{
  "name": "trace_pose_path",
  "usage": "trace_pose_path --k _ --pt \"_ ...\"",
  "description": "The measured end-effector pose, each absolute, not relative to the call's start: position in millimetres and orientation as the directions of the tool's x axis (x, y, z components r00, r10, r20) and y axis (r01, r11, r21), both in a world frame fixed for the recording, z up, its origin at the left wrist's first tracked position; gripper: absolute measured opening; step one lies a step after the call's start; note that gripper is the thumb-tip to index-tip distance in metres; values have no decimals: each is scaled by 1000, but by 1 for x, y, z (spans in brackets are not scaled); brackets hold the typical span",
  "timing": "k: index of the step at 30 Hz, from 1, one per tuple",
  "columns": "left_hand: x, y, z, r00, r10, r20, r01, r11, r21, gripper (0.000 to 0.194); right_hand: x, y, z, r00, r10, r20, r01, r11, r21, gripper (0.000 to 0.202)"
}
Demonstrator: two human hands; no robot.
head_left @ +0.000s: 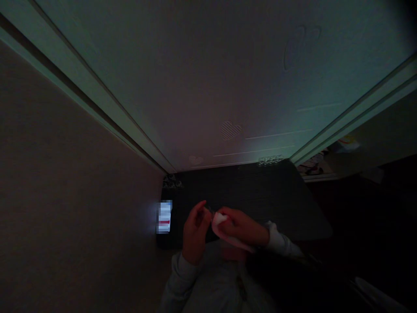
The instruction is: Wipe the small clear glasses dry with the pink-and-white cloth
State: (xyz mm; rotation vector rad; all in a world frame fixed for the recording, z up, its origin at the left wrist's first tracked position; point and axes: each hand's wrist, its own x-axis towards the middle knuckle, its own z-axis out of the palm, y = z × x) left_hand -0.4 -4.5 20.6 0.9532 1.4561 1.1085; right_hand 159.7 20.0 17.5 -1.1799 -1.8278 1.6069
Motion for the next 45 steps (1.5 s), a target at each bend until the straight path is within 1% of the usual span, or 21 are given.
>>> trace_pose_path --k 1,3,7,10,12,14,16,19,22,23,25,27,28,30,31,33,36,38,40,43,45 --pt "-2 -4 21 -174 945 -277 8 283 959 32 160 20 19 -538 817 -207 327 -24 -945 4" --pt "-4 -2 20 -193 930 -312 10 320 947 29 161 18 21 -538 821 -191 364 23 -931 9" --pt "-5 1 20 -170 920 -355 -24 356 934 33 161 13 18 -550 827 -120 411 143 -900 21" --pt "0 2 21 -144 915 -376 -70 369 927 36 160 10 13 -549 834 -53 446 239 -863 18" --pt "2 3 21 -124 913 -389 -111 377 920 38 161 10 11 -564 825 15 421 303 -855 15" --pt "4 3 21 -99 911 -399 -155 382 911 42 163 9 11 -560 827 52 364 302 -881 16" --pt "4 3 22 -65 912 -406 -193 388 901 44 165 9 11 -510 859 27 298 207 -932 18" --pt "3 3 23 -15 914 -405 -224 391 892 41 168 9 9 -403 912 -72 133 -19 -991 23" --pt "3 2 25 1 922 -386 -224 377 899 34 170 10 5 -384 906 -177 -82 -224 -971 34" --pt "4 1 26 -5 926 -377 -218 367 904 32 171 11 4 -397 895 -204 -134 -277 -952 38" --pt "5 -2 27 -31 934 -356 -206 343 917 29 170 12 4 -410 876 -254 -186 -353 -917 42" --pt "7 -5 28 -67 954 -294 -151 281 948 29 170 11 5 -417 866 -277 -191 -382 -904 44" --pt "7 -7 29 -85 967 -240 -91 232 968 29 169 11 6 -422 862 -280 -187 -385 -904 43" --pt "7 -10 30 -103 990 -97 93 106 990 28 168 11 7 -429 862 -268 -181 -373 -910 43" --pt "6 -11 31 -87 996 -20 197 37 980 25 168 10 7 -426 867 -258 -166 -355 -920 42" --pt "5 -11 33 -16 994 106 375 -93 922 17 167 11 9 -403 887 -225 -106 -289 -951 41" --pt "4 -10 36 108 964 244 546 -263 796 7 166 13 12 -399 906 -142 44 -136 -990 40" --pt "4 -9 37 153 941 303 607 -331 723 6 165 14 15 -407 907 -108 137 -57 -989 43" --pt "4 -9 37 175 926 335 632 -367 683 7 164 15 18 -396 913 -102 222 -13 -975 46" --pt "5 -11 35 165 925 343 641 -365 675 8 162 15 20 -375 921 -108 293 7 -956 49" --pt "5 -12 34 132 936 327 635 -334 697 9 162 14 17 -361 925 -116 294 -5 -956 50"
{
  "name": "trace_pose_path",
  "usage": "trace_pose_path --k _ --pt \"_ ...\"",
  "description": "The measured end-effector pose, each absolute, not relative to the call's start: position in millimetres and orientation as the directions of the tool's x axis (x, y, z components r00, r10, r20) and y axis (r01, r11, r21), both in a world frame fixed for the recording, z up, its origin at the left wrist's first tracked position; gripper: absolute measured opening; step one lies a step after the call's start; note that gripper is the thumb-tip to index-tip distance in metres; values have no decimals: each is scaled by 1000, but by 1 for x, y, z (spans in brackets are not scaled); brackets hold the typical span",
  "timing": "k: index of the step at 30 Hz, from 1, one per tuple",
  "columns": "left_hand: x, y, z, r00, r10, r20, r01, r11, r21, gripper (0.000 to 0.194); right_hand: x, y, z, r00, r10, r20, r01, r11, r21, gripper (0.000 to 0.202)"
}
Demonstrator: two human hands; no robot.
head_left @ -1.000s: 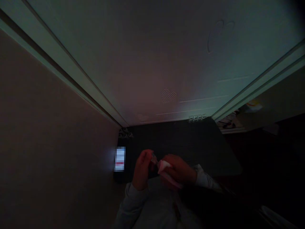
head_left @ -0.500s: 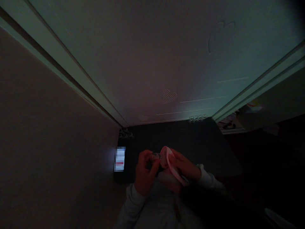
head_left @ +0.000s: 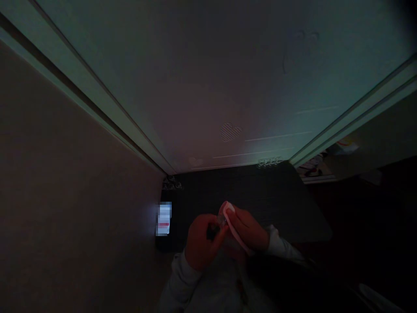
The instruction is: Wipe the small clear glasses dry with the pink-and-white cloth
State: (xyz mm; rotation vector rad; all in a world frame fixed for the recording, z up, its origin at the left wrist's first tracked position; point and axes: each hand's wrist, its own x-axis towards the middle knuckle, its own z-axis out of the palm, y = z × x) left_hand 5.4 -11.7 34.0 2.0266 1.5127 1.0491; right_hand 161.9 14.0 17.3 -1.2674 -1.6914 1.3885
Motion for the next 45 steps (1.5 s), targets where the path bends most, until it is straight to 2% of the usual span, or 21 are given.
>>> trace_pose_path --k 3,7,12,22,28,32,36,38,41,45 --pt "4 -12 33 12 961 275 585 -230 778 15 163 13 11 -367 921 -129 221 -49 -974 45" --pt "-2 -9 33 -155 979 130 448 -48 893 20 167 16 7 -348 930 -117 51 -105 -993 43" --pt "-6 -8 32 -180 983 -21 316 78 945 22 171 22 12 -284 957 -57 -79 -82 -993 45" --pt "1 -4 32 -177 976 -130 206 166 964 24 165 12 -2 -354 935 30 141 85 -986 45" --pt "5 -3 35 -192 950 -245 90 266 960 28 167 13 -3 -428 886 178 252 306 -918 42" --pt "5 -5 33 -199 957 -210 149 241 959 25 168 14 -3 -444 877 185 239 315 -918 42" --pt "4 -8 32 -166 982 -94 294 140 946 22 168 16 2 -407 908 99 84 146 -986 34" --pt "5 -9 32 -131 990 -42 345 86 935 20 167 16 6 -361 932 35 58 60 -997 32" --pt "6 -10 33 -98 994 42 403 1 915 16 166 17 8 -302 953 -28 106 4 -994 30" --pt "6 -10 34 -51 992 112 419 -80 904 11 165 17 5 -297 954 -30 169 22 -985 32"
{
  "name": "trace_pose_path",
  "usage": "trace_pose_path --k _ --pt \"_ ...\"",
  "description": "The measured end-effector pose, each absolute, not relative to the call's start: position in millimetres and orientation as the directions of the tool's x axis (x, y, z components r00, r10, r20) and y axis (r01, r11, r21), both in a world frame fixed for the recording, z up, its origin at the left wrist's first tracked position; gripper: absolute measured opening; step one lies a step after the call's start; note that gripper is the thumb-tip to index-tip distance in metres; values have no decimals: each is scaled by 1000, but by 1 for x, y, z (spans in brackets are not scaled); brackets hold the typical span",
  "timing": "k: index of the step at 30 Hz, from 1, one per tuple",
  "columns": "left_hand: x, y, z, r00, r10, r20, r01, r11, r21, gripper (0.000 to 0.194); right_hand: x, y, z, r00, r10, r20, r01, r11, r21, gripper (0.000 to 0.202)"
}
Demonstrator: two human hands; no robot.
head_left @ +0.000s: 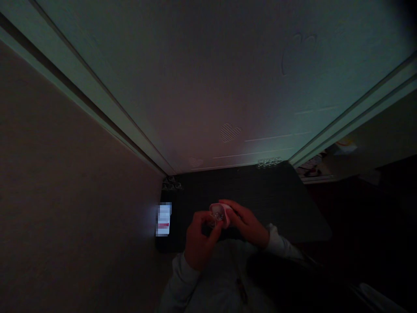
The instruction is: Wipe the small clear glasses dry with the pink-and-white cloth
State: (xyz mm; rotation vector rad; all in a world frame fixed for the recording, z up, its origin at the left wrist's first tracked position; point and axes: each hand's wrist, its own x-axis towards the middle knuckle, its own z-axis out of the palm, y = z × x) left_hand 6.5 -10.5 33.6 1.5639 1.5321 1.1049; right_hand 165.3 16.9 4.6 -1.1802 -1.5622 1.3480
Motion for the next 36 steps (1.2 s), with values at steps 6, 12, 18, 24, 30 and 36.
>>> trace_pose_path --k 6,12,18,24,30,36 --pt "7 -12 34 30 995 91 443 -94 892 13 160 13 7 -265 964 -8 225 54 -973 29" --pt "7 -15 29 17 998 57 407 -59 911 20 154 11 11 -163 987 8 267 52 -962 29" --pt "8 -14 30 58 985 160 509 -167 844 13 157 17 7 -176 984 -20 322 38 -946 28" --pt "6 -9 32 219 913 344 615 -403 678 11 157 21 9 -170 982 -84 289 -32 -957 26" --pt "3 -5 29 338 847 410 632 -527 568 14 164 20 3 -191 974 -120 250 -70 -966 30" --pt "1 -3 28 337 861 381 626 -508 592 19 172 18 5 -270 948 -167 84 -149 -985 33"
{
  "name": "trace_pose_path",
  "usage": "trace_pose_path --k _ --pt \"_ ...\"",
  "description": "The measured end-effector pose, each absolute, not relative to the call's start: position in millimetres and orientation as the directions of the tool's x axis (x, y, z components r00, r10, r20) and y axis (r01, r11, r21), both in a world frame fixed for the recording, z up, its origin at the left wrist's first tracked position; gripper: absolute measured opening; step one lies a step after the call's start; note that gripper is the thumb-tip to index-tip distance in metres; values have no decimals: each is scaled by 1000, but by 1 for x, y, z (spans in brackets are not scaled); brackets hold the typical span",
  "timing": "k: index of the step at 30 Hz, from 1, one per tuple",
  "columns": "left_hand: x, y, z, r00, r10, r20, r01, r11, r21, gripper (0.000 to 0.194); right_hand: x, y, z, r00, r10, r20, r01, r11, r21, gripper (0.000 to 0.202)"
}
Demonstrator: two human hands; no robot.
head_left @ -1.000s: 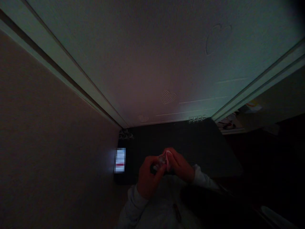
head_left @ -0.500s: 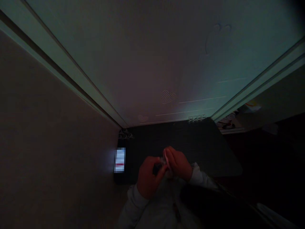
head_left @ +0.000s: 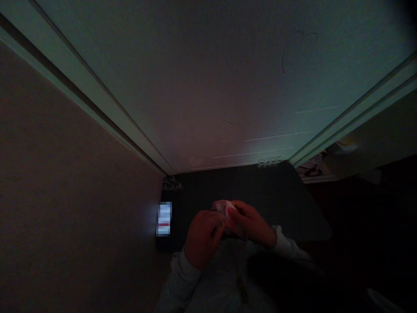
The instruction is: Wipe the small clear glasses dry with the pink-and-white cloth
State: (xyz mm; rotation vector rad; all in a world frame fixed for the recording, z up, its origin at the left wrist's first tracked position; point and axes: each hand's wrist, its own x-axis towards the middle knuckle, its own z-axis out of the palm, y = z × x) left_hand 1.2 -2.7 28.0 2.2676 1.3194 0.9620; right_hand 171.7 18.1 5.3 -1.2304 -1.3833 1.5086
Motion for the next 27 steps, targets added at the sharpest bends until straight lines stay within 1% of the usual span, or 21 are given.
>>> trace_pose_path --k 5,8,10,12,13,16,18,22,24,27 --pt "3 -5 36 211 948 237 633 -317 706 12 169 16 11 -314 937 -151 -3 -160 -987 41" --pt "3 -6 38 120 973 196 614 -228 756 11 167 17 12 -347 925 -155 -14 -171 -985 39" --pt "4 -6 37 98 977 190 605 -210 768 11 166 18 12 -351 927 -134 -18 -150 -989 36" --pt "5 -6 36 127 969 212 610 -245 753 12 166 19 11 -338 932 -128 -56 -156 -986 34" --pt "5 -6 34 156 959 237 619 -282 733 13 165 20 11 -323 935 -148 -91 -187 -978 33" --pt "7 -4 32 291 895 338 645 -444 622 13 165 21 9 -286 913 -289 -238 -360 -902 33" --pt "7 -3 32 385 846 369 659 -531 532 10 166 21 7 -265 895 -359 -302 -431 -850 32" --pt "8 -1 35 492 784 379 682 -617 392 14 168 21 2 -195 895 -401 -373 -446 -814 24" --pt "7 0 36 510 773 377 685 -630 366 16 169 21 -1 -186 903 -387 -404 -430 -807 23" --pt "6 1 36 512 778 365 661 -628 411 17 171 21 -6 -212 914 -346 -387 -404 -829 28"
